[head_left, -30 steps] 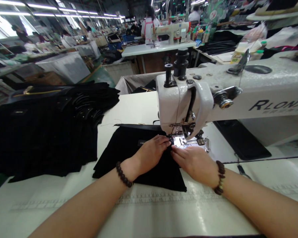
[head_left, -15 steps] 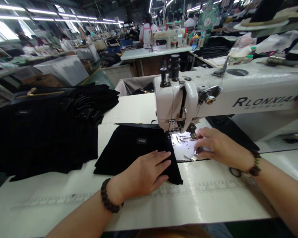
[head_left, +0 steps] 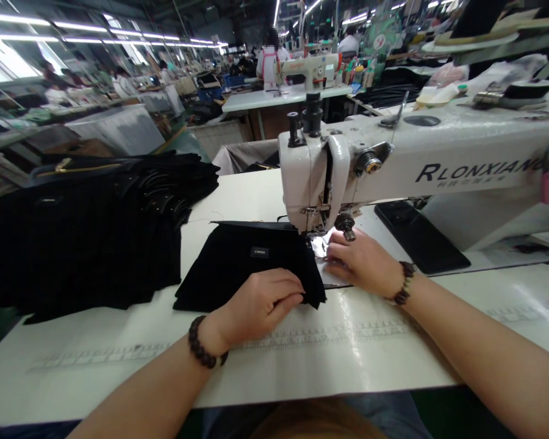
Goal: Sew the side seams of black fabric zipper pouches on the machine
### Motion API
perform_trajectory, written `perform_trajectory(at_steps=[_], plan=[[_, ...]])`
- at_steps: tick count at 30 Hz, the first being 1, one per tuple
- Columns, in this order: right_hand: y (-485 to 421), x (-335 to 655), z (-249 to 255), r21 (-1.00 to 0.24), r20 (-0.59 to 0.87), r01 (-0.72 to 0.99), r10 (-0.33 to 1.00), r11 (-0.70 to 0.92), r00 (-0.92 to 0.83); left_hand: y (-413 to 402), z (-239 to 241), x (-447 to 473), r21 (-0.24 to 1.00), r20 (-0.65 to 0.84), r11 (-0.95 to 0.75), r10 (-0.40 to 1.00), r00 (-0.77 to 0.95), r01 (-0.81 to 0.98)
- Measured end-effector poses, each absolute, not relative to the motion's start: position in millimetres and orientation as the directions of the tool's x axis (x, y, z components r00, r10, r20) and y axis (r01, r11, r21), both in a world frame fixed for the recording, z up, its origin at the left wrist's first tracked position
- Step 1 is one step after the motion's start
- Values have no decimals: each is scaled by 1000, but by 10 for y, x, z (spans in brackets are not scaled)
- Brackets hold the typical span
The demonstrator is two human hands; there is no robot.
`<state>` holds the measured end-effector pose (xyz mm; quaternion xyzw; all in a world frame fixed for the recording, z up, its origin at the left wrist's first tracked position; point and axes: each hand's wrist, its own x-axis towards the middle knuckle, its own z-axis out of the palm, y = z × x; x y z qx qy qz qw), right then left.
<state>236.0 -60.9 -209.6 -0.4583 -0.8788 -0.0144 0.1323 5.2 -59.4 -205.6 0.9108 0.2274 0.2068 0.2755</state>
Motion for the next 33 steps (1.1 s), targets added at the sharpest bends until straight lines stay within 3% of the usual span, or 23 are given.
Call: perform_trajectory(at_steps=[3, 6, 9, 14, 20, 23, 25, 29, 33], plan=[[-759, 2326, -2047, -118, 316, 652, 651, 749, -691, -516, -2052, 26, 801, 153, -531, 629, 762, 277], [-892, 2249, -2078, -53, 424, 574, 539, 817, -728, -489, -2052, 20, 839, 99, -475, 614, 783, 267], [-952, 2173, -2126, 2, 476, 553, 485, 833, -733, -508, -2064, 10, 763, 128, -587, 549, 826, 272], [-963, 2134, -2113, -37, 493, 619, 553, 784, -671, -544, -2081, -35, 611, 178, -745, 458, 871, 267], [-968, 2169, -2112, -18, 497, 573, 505, 819, -706, -703, -2111, 21, 285, 250, -912, 367, 896, 295], [-974, 2182, -2124, -24, 530, 573, 497, 819, -688, -796, -2139, 70, 218, 343, -921, 381, 859, 322], [-980, 2178, -2127, -21, 533, 566, 488, 824, -691, -809, -2140, 83, 286, 408, -896, 435, 803, 340], [-998, 2140, -2148, 3, 470, 581, 511, 814, -720, -705, -2090, 49, 562, 417, -705, 693, 588, 433], [-999, 2129, -2180, 51, 296, 555, 518, 830, -802, -536, -2058, -26, 618, 369, -493, 870, 329, 612]])
